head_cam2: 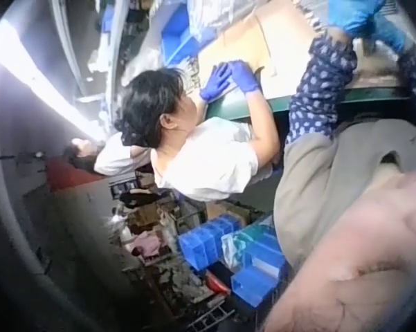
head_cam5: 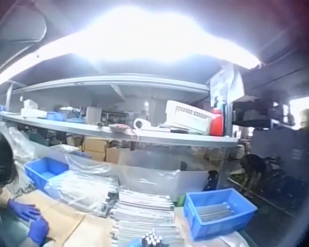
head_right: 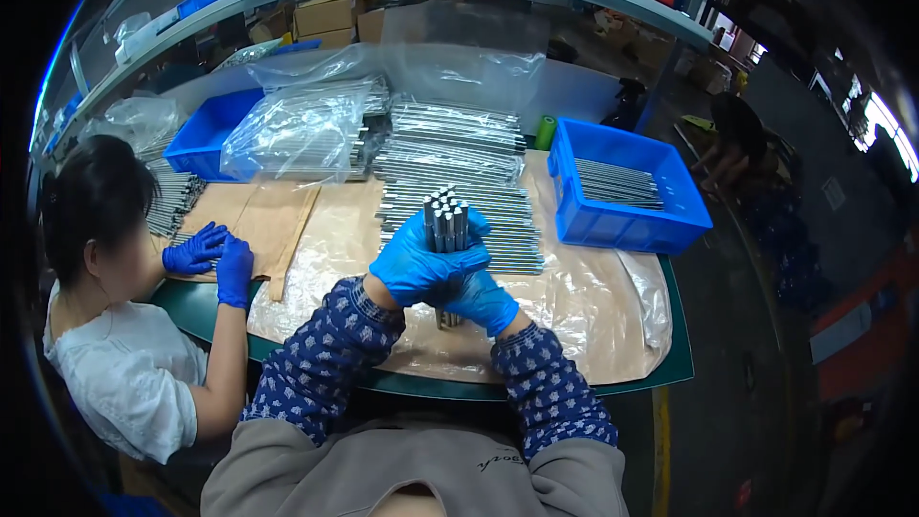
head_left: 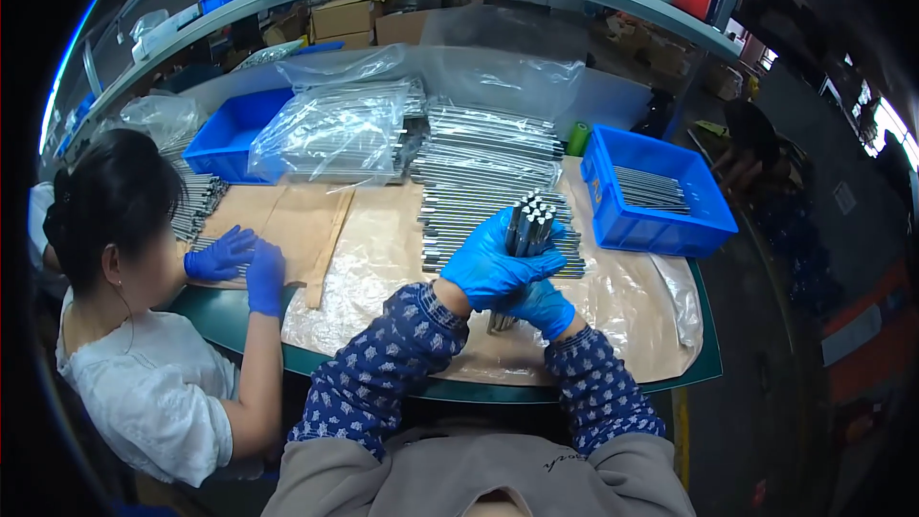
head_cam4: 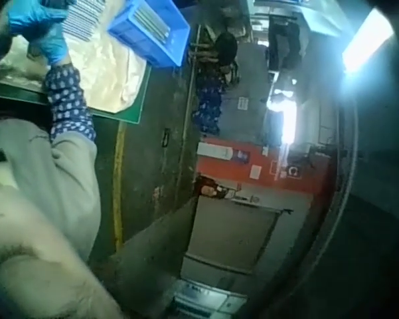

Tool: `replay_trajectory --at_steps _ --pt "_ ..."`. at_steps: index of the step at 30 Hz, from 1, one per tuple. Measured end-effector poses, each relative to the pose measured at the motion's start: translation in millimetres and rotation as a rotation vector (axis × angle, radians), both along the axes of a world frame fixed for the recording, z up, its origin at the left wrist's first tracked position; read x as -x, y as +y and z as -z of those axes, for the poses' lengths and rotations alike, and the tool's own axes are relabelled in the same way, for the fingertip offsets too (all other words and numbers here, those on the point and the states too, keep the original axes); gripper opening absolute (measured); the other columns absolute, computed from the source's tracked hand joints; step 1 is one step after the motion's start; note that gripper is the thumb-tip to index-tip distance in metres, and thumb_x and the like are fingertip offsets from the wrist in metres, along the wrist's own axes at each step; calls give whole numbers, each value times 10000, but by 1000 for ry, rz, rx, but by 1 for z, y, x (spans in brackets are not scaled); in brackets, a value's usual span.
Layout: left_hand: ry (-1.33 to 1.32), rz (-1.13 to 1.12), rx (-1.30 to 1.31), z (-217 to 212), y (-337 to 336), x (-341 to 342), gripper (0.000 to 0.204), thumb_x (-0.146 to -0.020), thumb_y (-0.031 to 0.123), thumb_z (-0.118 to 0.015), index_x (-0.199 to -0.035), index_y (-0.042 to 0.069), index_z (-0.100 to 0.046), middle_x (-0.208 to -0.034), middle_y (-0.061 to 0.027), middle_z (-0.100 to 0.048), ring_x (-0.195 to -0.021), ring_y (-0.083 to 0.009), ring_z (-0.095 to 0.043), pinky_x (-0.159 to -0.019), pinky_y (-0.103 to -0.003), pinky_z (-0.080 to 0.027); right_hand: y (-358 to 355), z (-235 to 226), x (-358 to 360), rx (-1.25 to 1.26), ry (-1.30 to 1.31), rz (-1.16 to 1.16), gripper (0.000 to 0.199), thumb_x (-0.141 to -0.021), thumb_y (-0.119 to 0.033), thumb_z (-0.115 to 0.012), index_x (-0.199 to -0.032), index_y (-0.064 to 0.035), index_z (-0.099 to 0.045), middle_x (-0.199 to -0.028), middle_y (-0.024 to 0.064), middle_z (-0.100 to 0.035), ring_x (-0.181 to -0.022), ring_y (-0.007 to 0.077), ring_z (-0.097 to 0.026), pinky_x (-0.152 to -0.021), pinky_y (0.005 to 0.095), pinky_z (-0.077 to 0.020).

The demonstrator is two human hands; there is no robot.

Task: Organizing and bundling thin metal rods at a manual workstation for inspection or packaging.

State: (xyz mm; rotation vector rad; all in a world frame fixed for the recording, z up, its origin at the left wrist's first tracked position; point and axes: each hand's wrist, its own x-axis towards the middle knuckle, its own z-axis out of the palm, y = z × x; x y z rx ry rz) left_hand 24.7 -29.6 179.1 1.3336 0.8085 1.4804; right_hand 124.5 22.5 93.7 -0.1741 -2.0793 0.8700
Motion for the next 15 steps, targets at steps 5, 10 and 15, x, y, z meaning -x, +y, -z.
replay_trajectory --at_steps 5,10,15 --pt "69 -121 -17 -2 -4 -16 241 -719 89 -679 -903 44 -530 -780 -21 -563 -694 -99 -529 -638 -246 -460 -3 15 -6 112 -148 123 766 -700 -212 -708 -1311 -98 -261 -1288 125 -351 -1175 253 -359 -986 353 -306" --pt "-16 -131 -47 5 -2 -22 186 -724 62 -677 -844 40 -537 -722 -36 -563 -632 -124 -546 -586 -254 -471 17 56 -7 240 -182 122 594 -846 -225 -527 -1329 -94 -208 -1331 104 -282 -1220 236 -294 -1013 349 -260" --pt "-15 -134 16 8 -3 -15 203 -709 75 -691 -844 44 -543 -742 -39 -572 -662 -134 -556 -610 -262 -478 -1 34 -3 193 -171 61 757 -728 -260 -673 -1325 -102 -234 -1310 148 -327 -1205 282 -328 -999 379 -288"
